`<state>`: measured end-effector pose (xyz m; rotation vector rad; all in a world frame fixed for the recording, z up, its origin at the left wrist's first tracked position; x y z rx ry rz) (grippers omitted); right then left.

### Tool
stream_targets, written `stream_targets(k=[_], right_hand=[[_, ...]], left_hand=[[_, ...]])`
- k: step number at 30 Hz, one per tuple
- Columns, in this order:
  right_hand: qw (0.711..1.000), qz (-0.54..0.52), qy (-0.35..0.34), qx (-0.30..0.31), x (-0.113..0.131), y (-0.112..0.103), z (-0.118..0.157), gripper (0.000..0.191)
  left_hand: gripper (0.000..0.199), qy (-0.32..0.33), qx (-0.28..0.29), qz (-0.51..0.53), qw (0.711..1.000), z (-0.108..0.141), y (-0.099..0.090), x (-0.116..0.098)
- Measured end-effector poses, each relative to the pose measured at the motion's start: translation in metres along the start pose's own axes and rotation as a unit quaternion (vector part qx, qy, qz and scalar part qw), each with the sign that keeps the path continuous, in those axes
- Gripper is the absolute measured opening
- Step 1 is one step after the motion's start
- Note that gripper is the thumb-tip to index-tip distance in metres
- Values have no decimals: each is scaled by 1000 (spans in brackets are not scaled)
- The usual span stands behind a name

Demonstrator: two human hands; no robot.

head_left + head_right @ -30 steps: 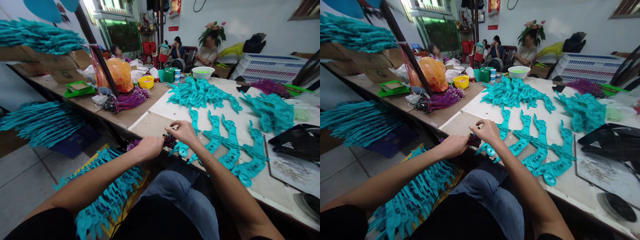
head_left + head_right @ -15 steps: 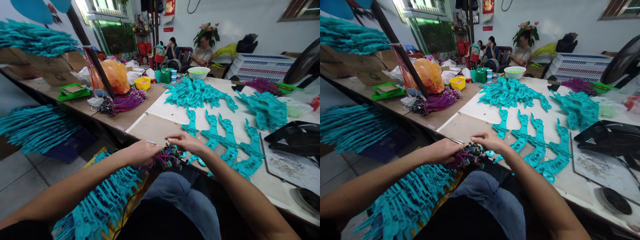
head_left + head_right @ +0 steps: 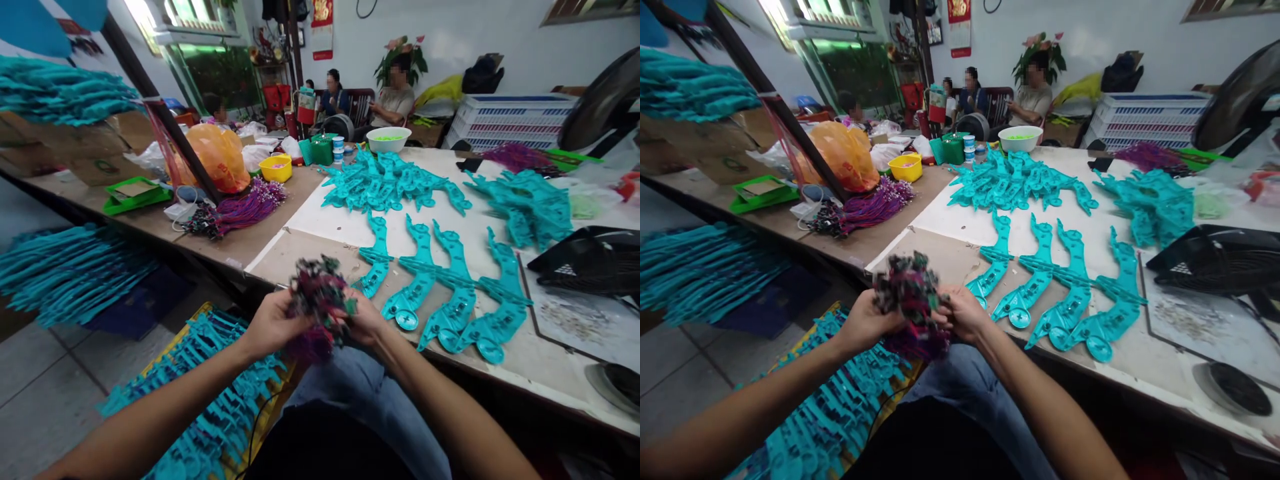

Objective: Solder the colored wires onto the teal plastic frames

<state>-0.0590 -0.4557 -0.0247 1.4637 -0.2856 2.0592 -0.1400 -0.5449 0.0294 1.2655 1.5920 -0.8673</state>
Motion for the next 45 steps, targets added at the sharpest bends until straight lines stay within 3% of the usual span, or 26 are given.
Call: stream_targets(k=[2, 5, 8, 11, 14, 17, 19, 25, 30, 39, 42, 45], right_hand=[[997, -72, -24, -7, -6, 5, -1, 45], [985, -125, -98, -71, -9, -3, 8, 39], [953, 56, -232, -184, 10, -13, 35, 30], [865, 239, -347, -271, 34, -11, 63, 22], [809, 345, -383, -282, 46, -3, 70, 16], [790, 411, -382, -248, 47, 8, 63, 18], [800, 412, -359, -247, 47, 7, 57, 20], [878, 276, -304, -248, 44, -1, 42, 24], [890, 171, -309, -288, 43, -6, 46, 22], [900, 202, -308, -234, 44, -3, 42, 14], [933, 127, -278, -189, 36, -4, 36, 14], [965, -18, -230, -124, 18, -4, 25, 18]], left_hand=[[30, -45, -81, 155, 984, -2, -2, 13], [24, -110, -123, 297, 941, -4, 1, 27], [19, -149, -126, 346, 918, -4, 2, 35], [19, -153, -121, 362, 912, -4, 2, 38], [14, -149, -119, 368, 910, -5, 5, 40], [15, -151, -105, 367, 912, -5, 11, 38], [14, -152, -90, 365, 914, -4, 15, 35], [14, -162, -49, 363, 916, -2, 28, 30], [10, -140, -74, 354, 922, -6, 26, 31], [17, -152, -80, 364, 916, -3, 26, 37], [20, -161, -101, 362, 913, -2, 25, 40], [19, -153, -128, 355, 913, -3, 21, 40]])
Point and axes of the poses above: each hand's wrist, its own z-axis away from the middle knuckle, its own y-axis out of the palm, x = y × z, the point moved 9 cm from there along -z, towards the middle knuckle, and after that the axes turned 14 degrees about y, right-handed, at the moved point
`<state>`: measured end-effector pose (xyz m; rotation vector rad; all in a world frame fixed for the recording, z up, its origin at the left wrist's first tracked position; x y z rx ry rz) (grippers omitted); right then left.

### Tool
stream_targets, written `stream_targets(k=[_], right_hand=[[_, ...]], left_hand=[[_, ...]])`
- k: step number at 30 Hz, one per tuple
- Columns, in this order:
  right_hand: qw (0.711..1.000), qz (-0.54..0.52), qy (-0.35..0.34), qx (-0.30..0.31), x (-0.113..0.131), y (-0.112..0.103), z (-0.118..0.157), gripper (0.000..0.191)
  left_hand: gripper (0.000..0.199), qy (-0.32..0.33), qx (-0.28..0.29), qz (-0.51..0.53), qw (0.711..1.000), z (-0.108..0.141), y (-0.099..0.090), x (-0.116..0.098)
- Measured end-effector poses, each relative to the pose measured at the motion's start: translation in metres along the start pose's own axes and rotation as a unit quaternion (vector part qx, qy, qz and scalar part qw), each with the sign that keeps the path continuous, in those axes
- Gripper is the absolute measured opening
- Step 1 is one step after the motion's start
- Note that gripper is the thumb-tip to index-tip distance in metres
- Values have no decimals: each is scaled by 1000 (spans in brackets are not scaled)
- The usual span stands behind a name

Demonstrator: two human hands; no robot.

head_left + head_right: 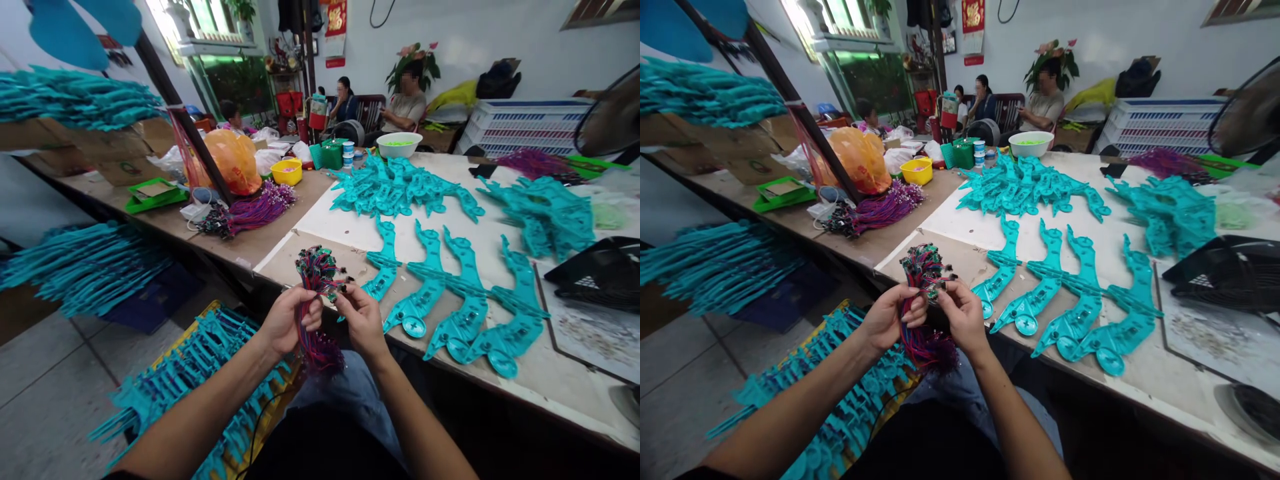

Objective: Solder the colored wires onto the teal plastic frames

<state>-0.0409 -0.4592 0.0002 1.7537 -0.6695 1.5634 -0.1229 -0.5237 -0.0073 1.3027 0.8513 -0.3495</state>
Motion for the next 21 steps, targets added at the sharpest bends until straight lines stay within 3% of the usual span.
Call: stream_targets(k=[4, 9, 15, 21], right_hand=[[992, -110, 65, 11, -20, 5, 1, 22], [971, -204, 109, 56, -17, 22, 2, 24], [958, -237, 156, -37, -21, 20, 1, 24], [951, -267, 135, -76, -24, 28, 2, 17]], left_hand=[[18, 15, -6, -11, 1000, -1, -1, -1], [15, 22, -9, -59, 998, -1, -1, 1], [22, 39, -48, -93, 994, 0, 0, 1], [31, 151, -156, -78, 973, -1, -11, -2]])
Point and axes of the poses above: each hand's wrist, its own z-axis away from the middle knuckle, its own y-axis out of the palm, x = y × z, the point moved 9 cm from there along -z, towards the middle knuckle, and after that the axes turned 14 degrees about y, right-handed, at the moved point
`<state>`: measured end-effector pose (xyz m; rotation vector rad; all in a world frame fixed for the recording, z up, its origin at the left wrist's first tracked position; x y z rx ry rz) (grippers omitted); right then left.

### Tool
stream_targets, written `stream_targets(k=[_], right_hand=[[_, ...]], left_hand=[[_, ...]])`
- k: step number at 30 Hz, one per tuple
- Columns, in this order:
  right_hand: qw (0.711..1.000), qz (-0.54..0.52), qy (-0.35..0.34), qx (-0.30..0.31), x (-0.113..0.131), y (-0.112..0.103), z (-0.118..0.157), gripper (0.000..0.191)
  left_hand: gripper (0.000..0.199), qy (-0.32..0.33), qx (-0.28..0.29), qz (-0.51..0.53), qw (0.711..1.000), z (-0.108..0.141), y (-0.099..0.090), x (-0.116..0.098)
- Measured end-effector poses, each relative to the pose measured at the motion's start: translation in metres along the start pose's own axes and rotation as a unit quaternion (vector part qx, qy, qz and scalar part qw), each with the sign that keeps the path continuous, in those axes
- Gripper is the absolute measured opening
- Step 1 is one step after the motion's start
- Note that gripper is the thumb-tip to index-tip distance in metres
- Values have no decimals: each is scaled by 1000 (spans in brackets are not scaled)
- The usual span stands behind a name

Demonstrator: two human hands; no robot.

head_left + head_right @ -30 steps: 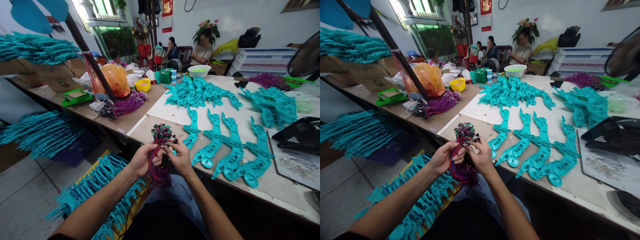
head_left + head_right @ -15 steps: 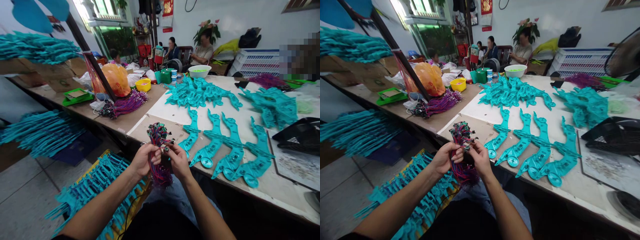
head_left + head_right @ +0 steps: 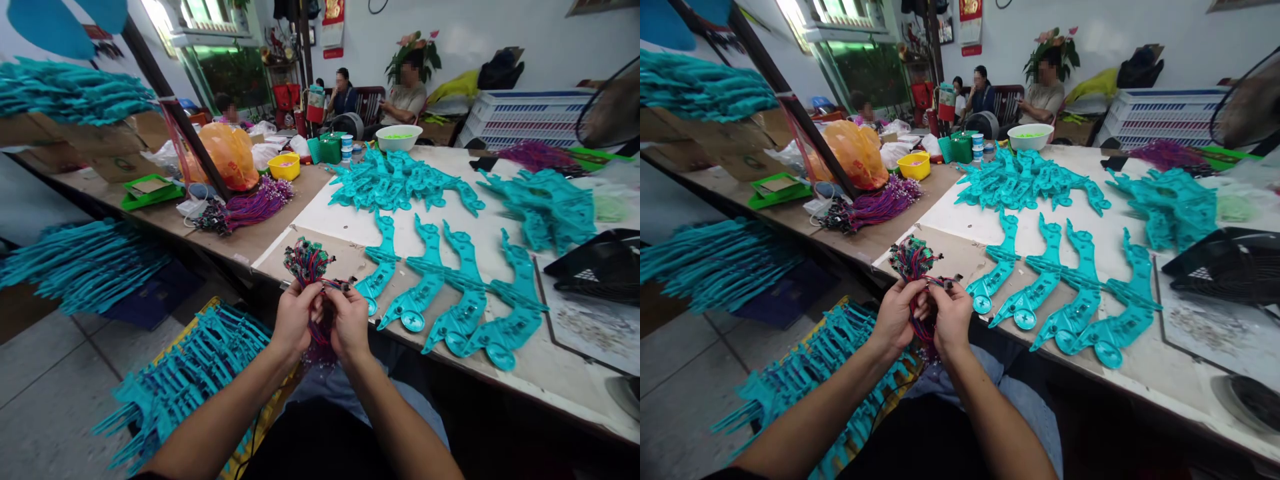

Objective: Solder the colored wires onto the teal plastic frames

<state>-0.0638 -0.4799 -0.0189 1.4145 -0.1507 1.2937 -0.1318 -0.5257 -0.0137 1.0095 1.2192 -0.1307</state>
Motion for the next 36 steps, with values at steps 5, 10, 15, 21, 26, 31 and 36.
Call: stream_targets(k=[5, 10, 15, 21, 26, 31, 36], right_hand=[[999, -22, 31, 9, -10, -2, -3, 19], [997, -22, 72, 14, -15, -5, -7, 22], [999, -7, 26, 17, -13, -9, -5, 28], [953, 211, -213, 40, 29, -11, 23, 8], [810, 450, -359, 111, 49, 9, 47, 17], [753, 526, -374, 129, 58, 13, 53, 28], [737, 557, -373, 87, 70, 6, 56, 32]], left_hand=[[40, 17, -39, 8, 999, 0, -7, 7], [48, -31, 32, -18, 999, 3, -3, 13], [55, -76, 58, -26, 995, 3, -4, 15], [34, -150, 114, 29, 982, 2, 2, 13], [27, -136, 130, -15, 982, -1, -3, 2], [23, -148, 189, -20, 971, 4, 5, -3], [20, -130, 173, -33, 976, 4, 5, -5]])
Point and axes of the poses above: each hand's wrist, its own z-axis away from the middle knuckle, its own y-axis out of the palm, x = y × z, the point moved 9 cm from there along -z, towards the middle knuckle, and after that the axes turned 14 degrees about y, right-handed, at the moved point
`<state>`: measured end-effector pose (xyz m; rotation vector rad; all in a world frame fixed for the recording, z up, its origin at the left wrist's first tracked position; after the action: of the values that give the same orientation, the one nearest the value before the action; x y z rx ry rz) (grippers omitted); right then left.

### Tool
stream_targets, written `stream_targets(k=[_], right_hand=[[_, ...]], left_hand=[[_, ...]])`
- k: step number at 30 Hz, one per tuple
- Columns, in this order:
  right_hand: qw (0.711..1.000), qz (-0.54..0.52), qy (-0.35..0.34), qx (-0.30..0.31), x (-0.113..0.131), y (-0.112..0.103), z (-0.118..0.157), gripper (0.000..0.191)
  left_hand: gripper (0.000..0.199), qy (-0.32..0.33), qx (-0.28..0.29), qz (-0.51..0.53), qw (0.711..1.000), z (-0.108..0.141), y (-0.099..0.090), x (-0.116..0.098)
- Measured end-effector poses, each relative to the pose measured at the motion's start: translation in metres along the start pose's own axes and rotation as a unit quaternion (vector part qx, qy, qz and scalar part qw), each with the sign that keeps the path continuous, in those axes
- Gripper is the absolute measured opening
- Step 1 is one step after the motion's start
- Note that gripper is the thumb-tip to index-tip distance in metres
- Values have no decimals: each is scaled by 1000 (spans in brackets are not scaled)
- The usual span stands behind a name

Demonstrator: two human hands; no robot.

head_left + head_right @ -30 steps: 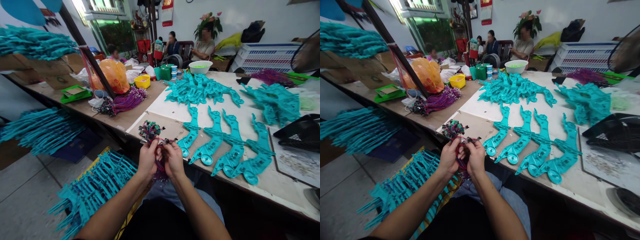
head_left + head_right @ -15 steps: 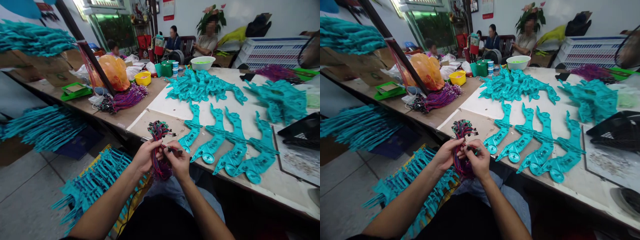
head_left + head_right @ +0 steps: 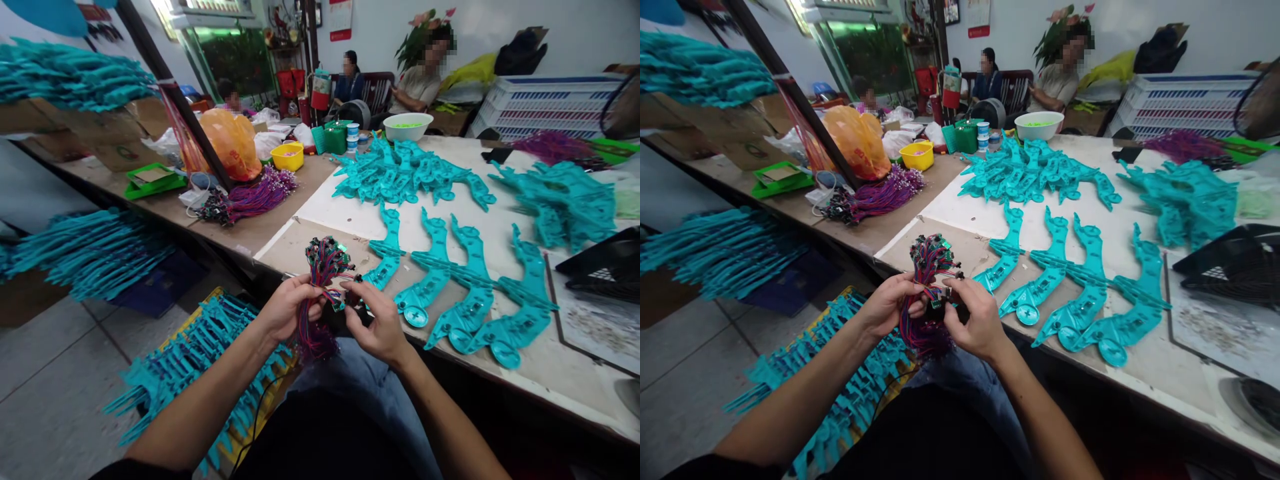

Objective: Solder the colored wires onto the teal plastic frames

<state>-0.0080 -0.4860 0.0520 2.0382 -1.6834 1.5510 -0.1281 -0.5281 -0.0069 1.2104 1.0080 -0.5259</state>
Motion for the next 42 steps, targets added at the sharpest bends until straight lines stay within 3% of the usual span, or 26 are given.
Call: stream_targets(k=[6, 15, 21, 23, 28, 32, 34, 36, 39, 42], right_hand=[[999, 38, -2, -12, -2, -13, -1, 13], [985, 6, 42, -165, -4, -28, 10, 6], [988, 86, -17, -128, 10, -14, 14, 18], [987, 78, 11, -141, 5, -20, 12, 23], [968, -27, 172, -183, -32, -45, 6, 30], [977, -7, 172, -128, -31, -46, -3, 31], [981, 49, 164, -91, -25, -41, -11, 31], [976, 124, 167, -58, -20, -34, -22, 38], [958, 220, 183, -20, -25, -24, -44, 41], [954, 201, 223, 2, -48, -19, -64, 28]], left_hand=[[17, -27, 31, -10, 999, 6, 9, 6], [29, -67, 3, -36, 997, 6, 14, 20], [40, -39, -47, -62, 996, 0, 7, 21], [39, -44, -44, -68, 996, 1, 7, 24], [35, -83, 19, -57, 995, 11, 10, 24], [29, -129, 101, -123, 979, 17, 12, 23], [24, -96, 125, -214, 964, 10, 9, 19], [16, -7, 137, -333, 933, -3, 9, 10], [4, 115, 141, -512, 840, -13, 14, 1], [10, 156, 172, -621, 749, -11, 22, 5]])
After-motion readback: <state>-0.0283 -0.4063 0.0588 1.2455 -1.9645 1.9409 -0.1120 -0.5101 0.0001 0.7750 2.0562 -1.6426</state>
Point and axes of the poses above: each hand's wrist, its own z-axis away from the middle knuckle, its own y-axis out of the palm, x = y × z, the point moved 9 cm from there along -z, towards the middle knuckle, and after that the axes turned 14 degrees about y, right-handed, at the moved point
